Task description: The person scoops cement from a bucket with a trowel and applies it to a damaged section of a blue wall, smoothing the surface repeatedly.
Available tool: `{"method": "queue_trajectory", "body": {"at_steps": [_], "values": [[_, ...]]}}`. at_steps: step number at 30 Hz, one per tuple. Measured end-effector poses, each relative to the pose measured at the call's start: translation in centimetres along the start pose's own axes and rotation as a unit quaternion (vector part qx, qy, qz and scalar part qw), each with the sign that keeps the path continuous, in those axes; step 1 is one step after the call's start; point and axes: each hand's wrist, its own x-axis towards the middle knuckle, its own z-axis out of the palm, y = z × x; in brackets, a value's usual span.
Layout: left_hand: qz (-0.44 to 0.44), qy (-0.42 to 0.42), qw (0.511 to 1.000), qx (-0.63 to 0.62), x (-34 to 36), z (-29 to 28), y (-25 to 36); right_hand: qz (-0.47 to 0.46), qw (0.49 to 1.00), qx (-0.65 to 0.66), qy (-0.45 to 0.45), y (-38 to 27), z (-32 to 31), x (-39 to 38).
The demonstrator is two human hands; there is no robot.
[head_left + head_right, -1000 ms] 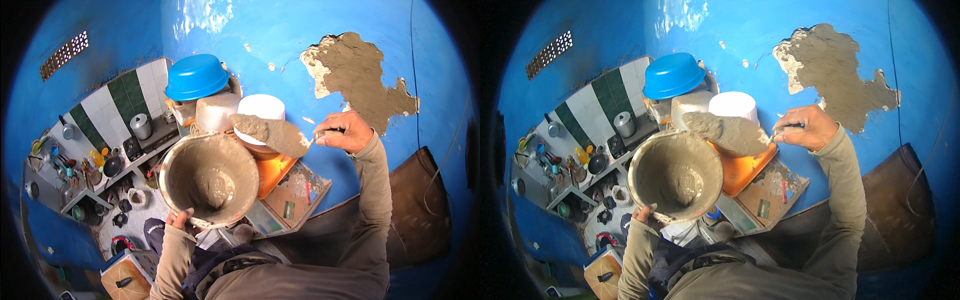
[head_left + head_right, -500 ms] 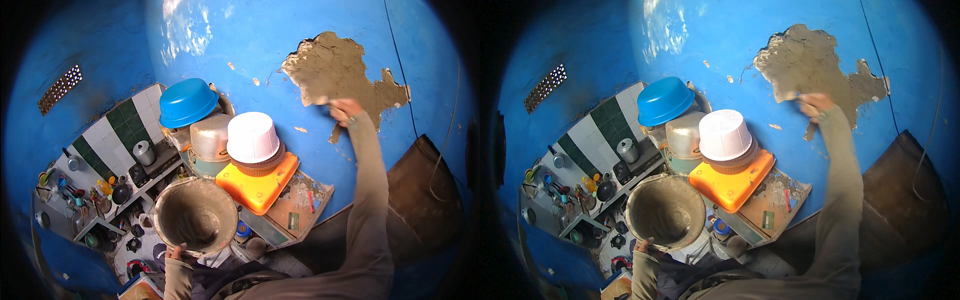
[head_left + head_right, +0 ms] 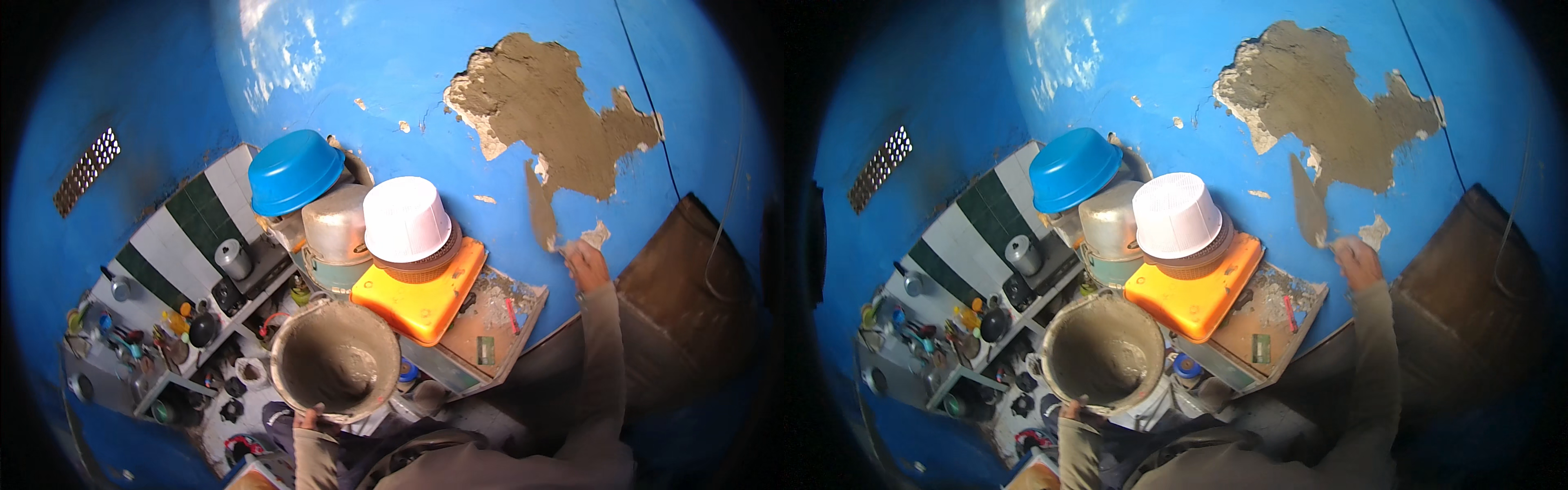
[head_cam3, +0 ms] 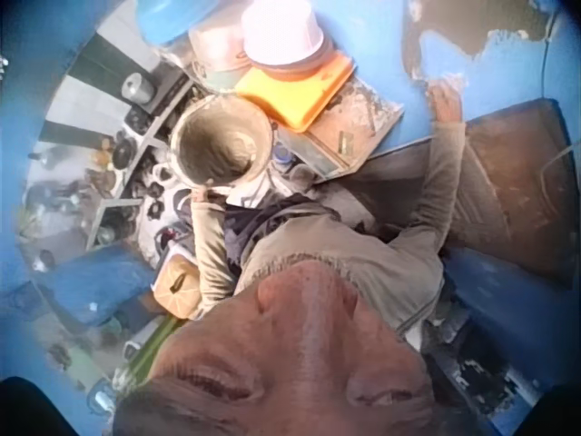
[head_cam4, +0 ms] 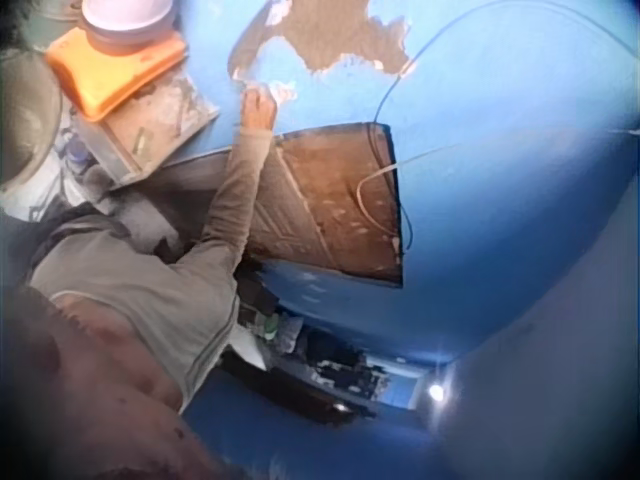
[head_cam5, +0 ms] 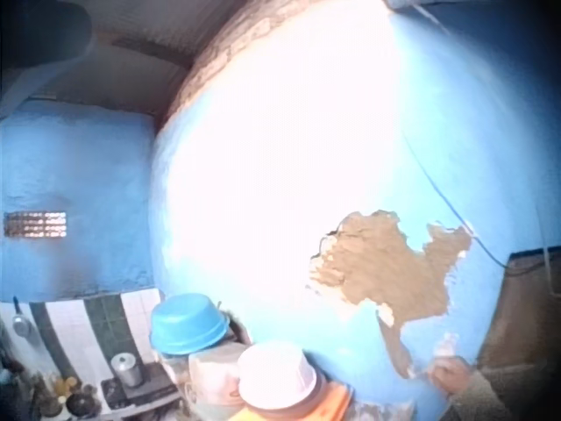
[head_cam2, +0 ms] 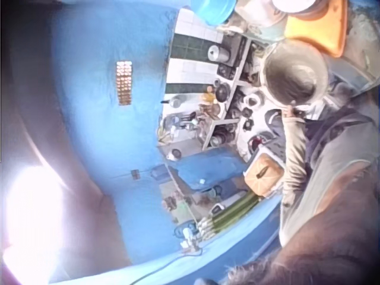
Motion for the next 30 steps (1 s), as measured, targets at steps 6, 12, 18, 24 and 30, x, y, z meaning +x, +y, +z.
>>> {"method": "queue_trajectory", "body": {"at_steps": [6, 12, 18, 24, 30], "values": [[-0.020, 0.027, 0.999, 0.036, -0.5, -1.7, -2.1, -0.001, 1.000, 0.005, -0.016, -3.7, 6.4, 4.5], [-0.017, -0.002, 0.999, -0.051, -0.5, -3.2, -4.2, -0.117, 0.984, -0.138, 0.004, -4.5, 7.4, 12.1], [-0.048, 0.045, 0.997, -0.032, -0.3, -3.9, -5.1, -0.138, 0.965, -0.217, 0.046, -3.8, 7.7, 16.9], [-0.037, 0.077, 0.996, -0.022, -0.8, -4.9, -5.3, 0.003, 0.999, -0.036, 0.002, -6.8, 11.0, 12.8], [-0.031, 0.091, 0.995, -0.015, -1.7, -3.1, -4.6, -0.063, 0.990, -0.054, 0.110, -6.9, 7.8, 15.8]]}}
